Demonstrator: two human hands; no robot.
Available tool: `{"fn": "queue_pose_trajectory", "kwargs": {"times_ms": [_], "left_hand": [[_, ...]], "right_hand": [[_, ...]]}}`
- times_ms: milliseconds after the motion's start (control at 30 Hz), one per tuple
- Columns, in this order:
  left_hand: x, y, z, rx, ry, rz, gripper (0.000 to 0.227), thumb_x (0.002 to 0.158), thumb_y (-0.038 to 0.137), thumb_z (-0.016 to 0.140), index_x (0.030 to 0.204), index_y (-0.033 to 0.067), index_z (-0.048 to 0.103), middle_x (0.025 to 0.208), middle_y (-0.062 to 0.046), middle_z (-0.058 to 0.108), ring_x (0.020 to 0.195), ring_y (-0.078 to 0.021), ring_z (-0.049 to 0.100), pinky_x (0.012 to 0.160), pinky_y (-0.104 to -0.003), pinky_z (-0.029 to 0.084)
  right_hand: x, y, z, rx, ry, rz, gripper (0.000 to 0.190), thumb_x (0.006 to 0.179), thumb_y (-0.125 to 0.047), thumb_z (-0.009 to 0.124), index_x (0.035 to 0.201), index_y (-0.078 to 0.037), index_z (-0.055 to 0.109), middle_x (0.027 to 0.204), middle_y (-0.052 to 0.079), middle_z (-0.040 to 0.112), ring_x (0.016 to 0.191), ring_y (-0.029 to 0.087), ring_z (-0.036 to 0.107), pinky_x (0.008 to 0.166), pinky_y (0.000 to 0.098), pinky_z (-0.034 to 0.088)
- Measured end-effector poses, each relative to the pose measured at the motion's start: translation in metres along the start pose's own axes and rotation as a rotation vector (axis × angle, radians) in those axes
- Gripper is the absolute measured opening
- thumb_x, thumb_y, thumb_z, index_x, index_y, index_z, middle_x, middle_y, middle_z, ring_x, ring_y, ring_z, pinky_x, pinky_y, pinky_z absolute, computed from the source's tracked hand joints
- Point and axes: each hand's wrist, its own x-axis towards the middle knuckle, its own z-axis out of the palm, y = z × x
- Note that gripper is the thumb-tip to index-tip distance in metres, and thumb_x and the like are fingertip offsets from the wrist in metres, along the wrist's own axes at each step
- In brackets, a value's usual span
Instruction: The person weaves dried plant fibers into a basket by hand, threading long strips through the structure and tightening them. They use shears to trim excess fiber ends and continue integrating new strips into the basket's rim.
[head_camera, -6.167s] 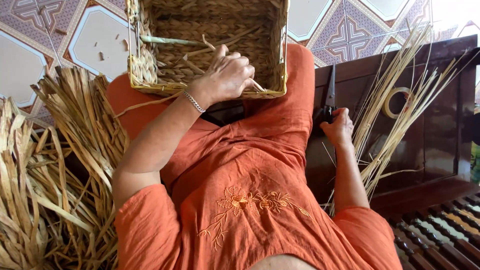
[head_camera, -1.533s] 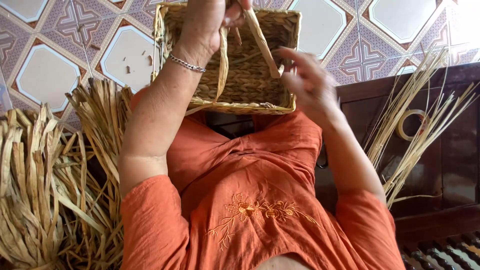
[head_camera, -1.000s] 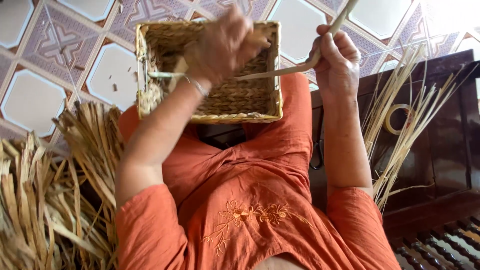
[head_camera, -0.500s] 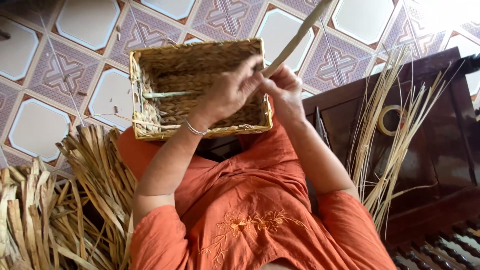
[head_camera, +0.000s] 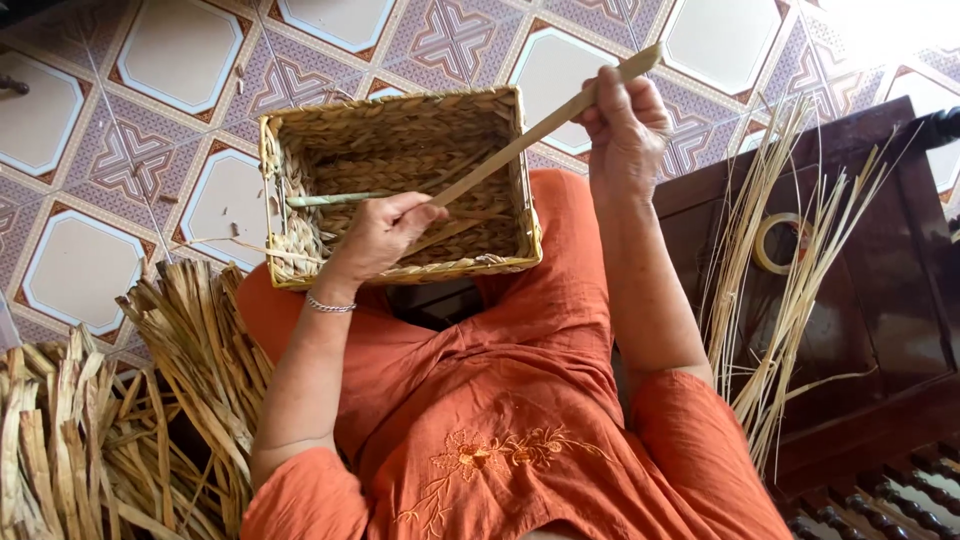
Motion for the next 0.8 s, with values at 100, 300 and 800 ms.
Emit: {"fn": "queue_pose_trajectory", "kwargs": {"times_ms": [100, 300, 800], "left_hand": [[-0.005, -0.005, -0.009, 0.104, 0.082, 0.04, 0.035, 0.102, 0.037, 0.061, 0.106, 0.0074, 0.079, 0.064, -0.003, 0.066, 0.053, -0.0093, 0.055, 0.048, -0.027, 0.043], [0.003, -0.015, 0.002, 0.667, 0.384, 0.212, 0.016, 0.1, 0.023, 0.074, 0.104, 0.0084, 0.08, 0.087, -0.003, 0.077, 0.075, -0.0189, 0.061, 0.069, -0.033, 0.051], [0.053, 0.101, 0.013, 0.326, 0.542, 0.608, 0.021, 0.096, 0.001, 0.076, 0.117, -0.0002, 0.07, 0.103, -0.012, 0.075, 0.084, -0.0201, 0.075, 0.071, -0.03, 0.062]], "right_hand": [[0.0, -0.011, 0.002, 0.056, 0.039, -0.001, 0.013, 0.103, -0.015, 0.071, 0.099, -0.004, 0.075, 0.089, 0.009, 0.077, 0.072, 0.014, 0.071, 0.074, 0.0373, 0.067], [-0.016, -0.001, 0.016, 0.075, -0.07, 0.046, 0.018, 0.106, -0.015, 0.064, 0.116, -0.003, 0.074, 0.112, 0.012, 0.075, 0.092, 0.016, 0.073, 0.088, 0.0391, 0.066], [-0.037, -0.012, 0.076, -0.347, -0.387, -0.058, 0.043, 0.102, 0.014, 0.068, 0.14, -0.003, 0.056, 0.12, 0.007, 0.071, 0.112, 0.013, 0.069, 0.103, 0.0275, 0.058]]}}
